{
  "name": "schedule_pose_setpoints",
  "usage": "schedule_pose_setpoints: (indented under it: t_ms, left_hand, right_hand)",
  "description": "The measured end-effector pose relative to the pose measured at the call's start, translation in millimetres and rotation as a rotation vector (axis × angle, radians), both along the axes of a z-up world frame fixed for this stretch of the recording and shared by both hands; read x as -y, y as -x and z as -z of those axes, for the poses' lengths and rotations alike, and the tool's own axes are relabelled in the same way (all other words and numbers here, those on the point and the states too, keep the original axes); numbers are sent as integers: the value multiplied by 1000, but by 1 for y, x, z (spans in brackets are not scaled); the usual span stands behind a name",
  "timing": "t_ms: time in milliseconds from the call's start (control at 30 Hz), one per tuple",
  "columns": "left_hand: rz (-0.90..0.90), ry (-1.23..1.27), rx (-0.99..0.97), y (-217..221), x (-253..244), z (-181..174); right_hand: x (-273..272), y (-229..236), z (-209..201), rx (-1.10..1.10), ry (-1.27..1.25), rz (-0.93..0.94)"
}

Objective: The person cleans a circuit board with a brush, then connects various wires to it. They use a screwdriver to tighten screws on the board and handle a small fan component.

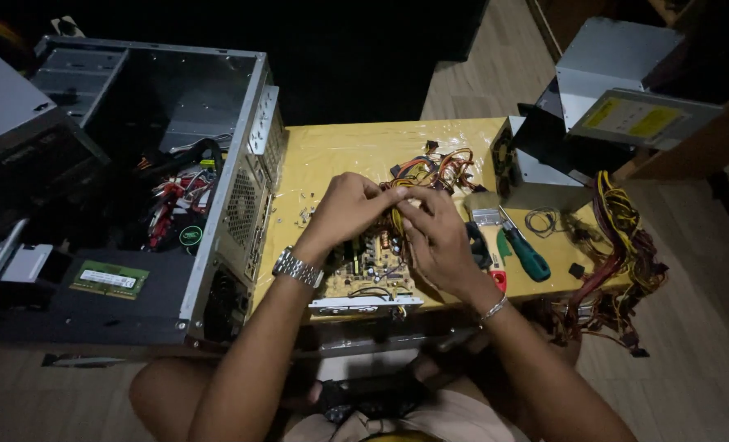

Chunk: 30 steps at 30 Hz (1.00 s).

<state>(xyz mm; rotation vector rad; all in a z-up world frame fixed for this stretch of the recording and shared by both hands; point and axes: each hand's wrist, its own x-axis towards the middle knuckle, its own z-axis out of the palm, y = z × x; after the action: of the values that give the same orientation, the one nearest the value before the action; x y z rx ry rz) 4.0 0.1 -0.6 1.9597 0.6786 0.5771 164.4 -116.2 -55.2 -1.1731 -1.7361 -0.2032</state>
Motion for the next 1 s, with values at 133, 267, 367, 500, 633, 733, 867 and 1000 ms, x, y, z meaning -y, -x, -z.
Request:
schedule_pose_setpoints:
  t_ms: [133,267,367,500,633,733,867,1000]
  left_hand:
    - [-27,-10,-44,-9,-12,16]
    - [-59,12,-94,-11,-11,14]
    - [-64,23,-108,-11,-7,6]
    - [-112,39,-197,-17,-15,19]
    - [-108,60,-153,-15,-13,21]
    - [-113,8,-182,-15,-16,26]
    - [-93,-21,-178,-17,-23,43]
    - [-118,-11,-259,-15,-18,35]
  right_hand:
    - [-3,-7,-2,-195,102,-91]
    - [-3,-8,-10,-261,118,-110]
    - [-10,-13,-4,-293,114,-110]
    - [-19,-20,4,-357,127,-88]
    - [-16,-9,-9,-404,177,-56]
    - [-16,-7,-10,-455,232,-11]
    - [-19,-13,-7,-452,245,12]
    - [-11,3,-14,-598,182,-31]
